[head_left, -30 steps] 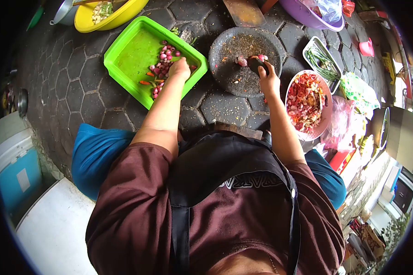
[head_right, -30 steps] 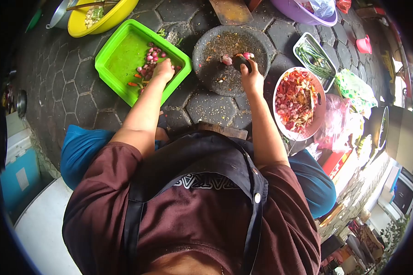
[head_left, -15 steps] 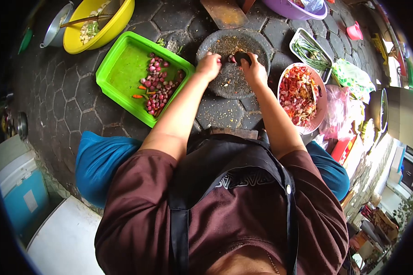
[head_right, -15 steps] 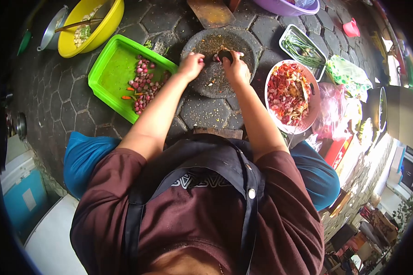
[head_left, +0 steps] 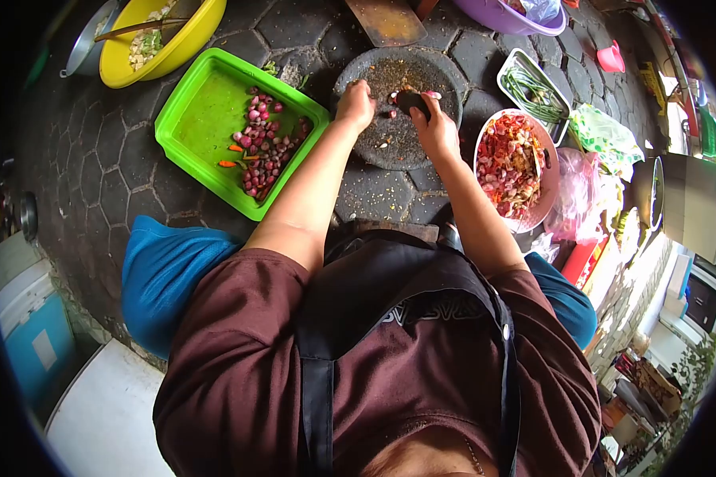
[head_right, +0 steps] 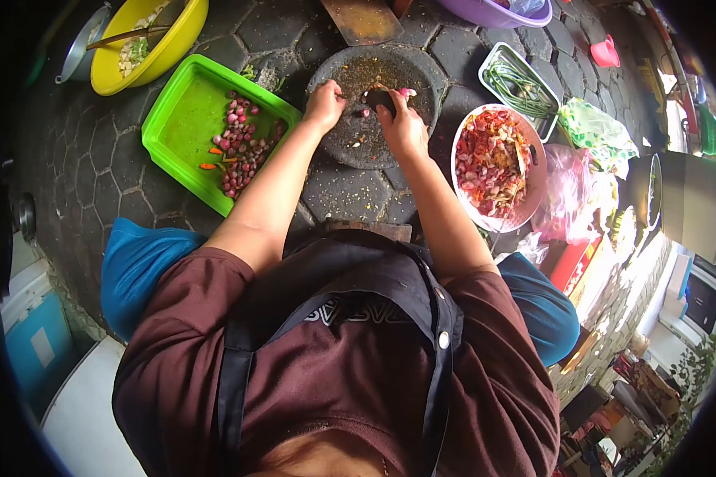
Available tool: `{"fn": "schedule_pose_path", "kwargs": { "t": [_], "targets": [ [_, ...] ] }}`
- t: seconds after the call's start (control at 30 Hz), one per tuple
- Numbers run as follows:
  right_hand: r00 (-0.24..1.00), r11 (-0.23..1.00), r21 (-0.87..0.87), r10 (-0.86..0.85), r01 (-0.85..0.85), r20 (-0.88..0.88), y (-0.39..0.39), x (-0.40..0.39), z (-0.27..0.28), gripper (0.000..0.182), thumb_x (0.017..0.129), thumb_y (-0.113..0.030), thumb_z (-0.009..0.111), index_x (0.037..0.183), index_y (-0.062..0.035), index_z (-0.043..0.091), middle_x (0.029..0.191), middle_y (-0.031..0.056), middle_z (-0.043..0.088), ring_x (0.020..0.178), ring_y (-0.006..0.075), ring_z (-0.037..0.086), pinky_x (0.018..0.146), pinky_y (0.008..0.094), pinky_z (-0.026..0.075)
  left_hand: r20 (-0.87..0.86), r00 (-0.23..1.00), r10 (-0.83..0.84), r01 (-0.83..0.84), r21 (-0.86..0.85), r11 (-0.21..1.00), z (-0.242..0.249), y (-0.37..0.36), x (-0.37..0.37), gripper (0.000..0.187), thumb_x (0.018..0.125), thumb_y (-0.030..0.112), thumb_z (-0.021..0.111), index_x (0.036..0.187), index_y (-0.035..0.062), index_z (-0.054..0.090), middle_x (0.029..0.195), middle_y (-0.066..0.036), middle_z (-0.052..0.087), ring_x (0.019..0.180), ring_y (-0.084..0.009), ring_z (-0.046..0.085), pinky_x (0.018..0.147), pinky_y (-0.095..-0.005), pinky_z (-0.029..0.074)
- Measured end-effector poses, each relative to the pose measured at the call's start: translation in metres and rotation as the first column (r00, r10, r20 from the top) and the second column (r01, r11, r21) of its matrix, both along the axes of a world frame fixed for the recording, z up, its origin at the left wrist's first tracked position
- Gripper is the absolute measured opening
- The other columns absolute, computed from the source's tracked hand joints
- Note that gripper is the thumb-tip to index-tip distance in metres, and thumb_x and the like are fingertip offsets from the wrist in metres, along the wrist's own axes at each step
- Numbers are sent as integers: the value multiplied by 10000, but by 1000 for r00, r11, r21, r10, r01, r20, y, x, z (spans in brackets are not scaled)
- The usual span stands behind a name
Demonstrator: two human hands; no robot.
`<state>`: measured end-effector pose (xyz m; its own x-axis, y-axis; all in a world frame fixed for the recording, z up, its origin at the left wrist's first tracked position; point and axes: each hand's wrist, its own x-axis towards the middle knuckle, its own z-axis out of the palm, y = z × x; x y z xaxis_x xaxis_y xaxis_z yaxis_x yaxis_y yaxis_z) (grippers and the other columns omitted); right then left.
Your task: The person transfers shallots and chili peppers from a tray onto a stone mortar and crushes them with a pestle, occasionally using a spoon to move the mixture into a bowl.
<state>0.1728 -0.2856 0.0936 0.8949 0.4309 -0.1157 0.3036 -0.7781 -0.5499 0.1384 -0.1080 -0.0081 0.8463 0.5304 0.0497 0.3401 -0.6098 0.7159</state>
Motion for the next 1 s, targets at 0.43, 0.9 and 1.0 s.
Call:
{"fn": "schedule_pose_path", "kwargs": {
  "t": [0.43,0.9,1.0],
  "targets": [
    [984,984,-118,119,-135,-136,15,18,-41,510,829,-428,528,1288,-233,419,959,230,621,916,400,593,774,466,475,-99,993,-67,60,-76,995,-1,-7,-18,116,706,71,610,806,62,552,930,-173,559,880,-351,559,766,-420,468],
    [992,989,-136,46,-63,-120,8,25,-44,451,842,-410,499,1240,-198,475,969,240,619,914,420,589,801,473,454,-69,998,0,-4,-56,998,-13,-26,-7,117,767,140,588,813,41,545,836,-165,604,818,-337,592,695,-417,476],
    [995,996,-75,-52,46,-80,0,13,-23,449,847,-391,497,1238,-174,467,957,253,617,941,416,581,820,467,444,-20,1000,-3,-3,-298,955,-52,-39,8,85,797,123,558,786,39,555,793,-169,625,741,-312,615,660,-392,471]
  ]
}}
